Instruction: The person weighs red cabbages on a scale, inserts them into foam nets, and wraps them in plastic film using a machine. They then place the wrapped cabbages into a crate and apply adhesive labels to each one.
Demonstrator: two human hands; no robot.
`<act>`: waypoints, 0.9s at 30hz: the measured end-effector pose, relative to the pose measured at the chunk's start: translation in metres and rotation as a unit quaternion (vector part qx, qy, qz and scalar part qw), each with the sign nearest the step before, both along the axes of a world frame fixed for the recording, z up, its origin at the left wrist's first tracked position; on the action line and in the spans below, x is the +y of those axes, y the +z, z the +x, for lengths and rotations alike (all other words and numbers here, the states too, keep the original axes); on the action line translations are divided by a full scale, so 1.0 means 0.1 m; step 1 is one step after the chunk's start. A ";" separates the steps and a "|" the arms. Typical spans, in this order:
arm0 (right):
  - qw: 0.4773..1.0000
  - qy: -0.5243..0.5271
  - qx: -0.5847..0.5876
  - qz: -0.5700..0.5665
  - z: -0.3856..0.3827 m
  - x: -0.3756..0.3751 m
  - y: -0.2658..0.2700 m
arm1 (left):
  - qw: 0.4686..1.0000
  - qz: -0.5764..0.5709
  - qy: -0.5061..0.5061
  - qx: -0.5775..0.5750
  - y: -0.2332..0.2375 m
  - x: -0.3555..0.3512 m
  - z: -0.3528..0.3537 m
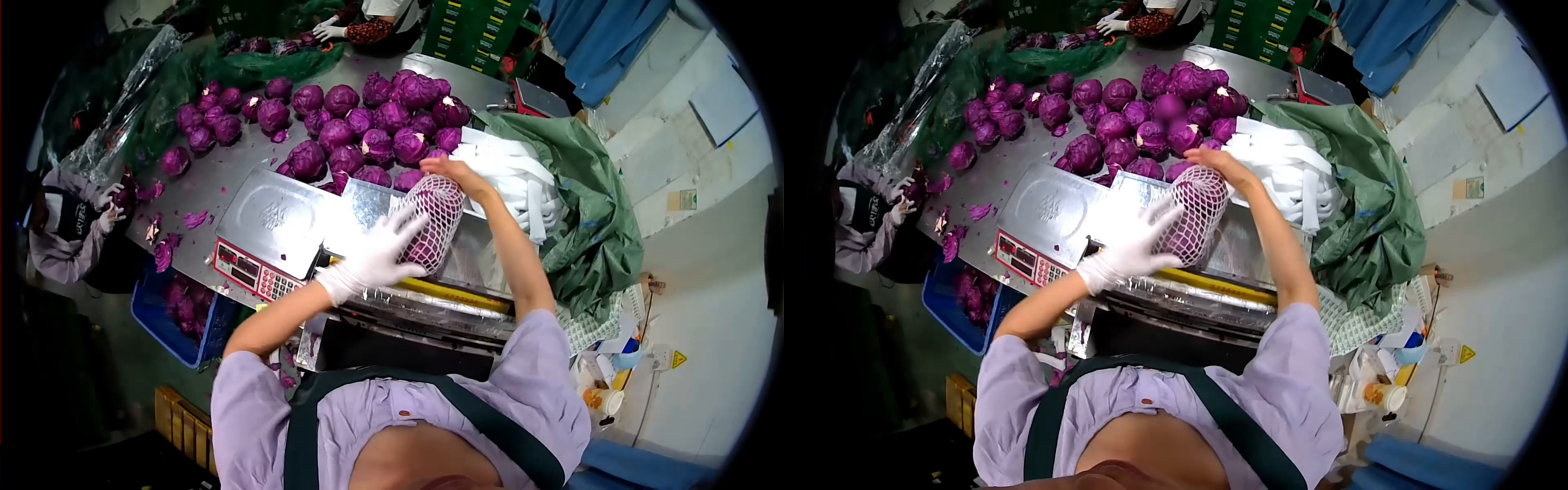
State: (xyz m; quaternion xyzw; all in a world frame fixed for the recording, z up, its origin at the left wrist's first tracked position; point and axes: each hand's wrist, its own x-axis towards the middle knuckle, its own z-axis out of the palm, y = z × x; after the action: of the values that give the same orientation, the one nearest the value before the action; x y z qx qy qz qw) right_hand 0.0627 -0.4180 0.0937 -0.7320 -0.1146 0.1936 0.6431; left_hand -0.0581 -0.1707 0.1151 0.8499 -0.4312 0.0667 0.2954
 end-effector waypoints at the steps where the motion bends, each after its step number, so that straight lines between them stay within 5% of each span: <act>1: 0.998 -0.059 -0.013 -0.033 -0.05 -0.06 0.04 | 0.997 -0.054 -0.028 0.048 0.02 0.15 0.08; 2: 0.990 -0.119 -0.023 -0.066 -0.13 -0.15 0.07 | 0.988 -0.109 -0.056 0.099 0.04 0.30 0.14; 4: 0.969 -0.203 -0.121 -0.072 -0.39 -0.33 0.07 | 0.992 -0.055 -0.066 0.089 0.24 0.57 0.19; 6: 0.925 -0.230 -0.204 -0.222 -0.90 -0.37 0.23 | 0.989 0.057 -0.099 0.091 0.20 0.79 0.28; 8: 0.879 -0.086 -0.269 -0.384 -1.46 -0.31 0.38 | 0.977 0.139 -0.159 -0.021 0.14 0.87 0.32; 10: 0.757 0.110 -0.412 -0.495 -1.90 -0.23 0.27 | 0.885 0.339 -0.295 -0.122 0.13 0.87 0.27; 13: 0.663 0.168 -0.537 -0.494 -2.30 -0.03 -0.09 | 0.873 0.280 -0.339 -0.212 -0.25 0.87 0.24; 14: 0.695 0.149 -0.526 -0.466 -2.40 0.07 -0.11 | 0.870 0.278 -0.331 -0.236 -0.43 0.88 0.25; 16: 0.675 0.162 -0.554 -0.459 -2.41 0.02 -0.22 | 0.918 0.256 -0.296 -0.069 -0.51 0.88 0.30; 18: 0.703 0.087 -0.520 -0.478 -2.58 -0.05 -0.40 | 0.927 0.119 -0.344 -0.088 -0.47 1.00 0.29; 20: 0.790 -0.027 -0.317 -0.523 -2.95 0.05 -0.26 | 0.962 0.025 -0.218 0.162 -0.51 1.20 0.13; 22: 0.841 -0.067 -0.308 -0.440 -3.29 0.13 0.09 | 0.866 0.093 -0.070 0.487 -0.17 1.45 -0.11; 24: 0.912 -0.112 -0.238 -0.315 -3.61 0.24 0.62 | 0.814 0.048 -0.090 0.572 0.36 1.67 -0.32; 27: 0.942 -0.172 -0.184 -0.221 -3.78 0.29 1.82 | 0.864 -0.073 -0.233 0.440 1.11 1.84 -0.20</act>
State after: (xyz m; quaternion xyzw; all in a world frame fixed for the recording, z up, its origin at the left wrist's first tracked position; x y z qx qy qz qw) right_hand -0.3155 -0.3889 0.2755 -0.8873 -0.0574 -0.0378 0.4560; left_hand -0.0779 0.0133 0.2266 0.6420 -0.4356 -0.3532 0.5229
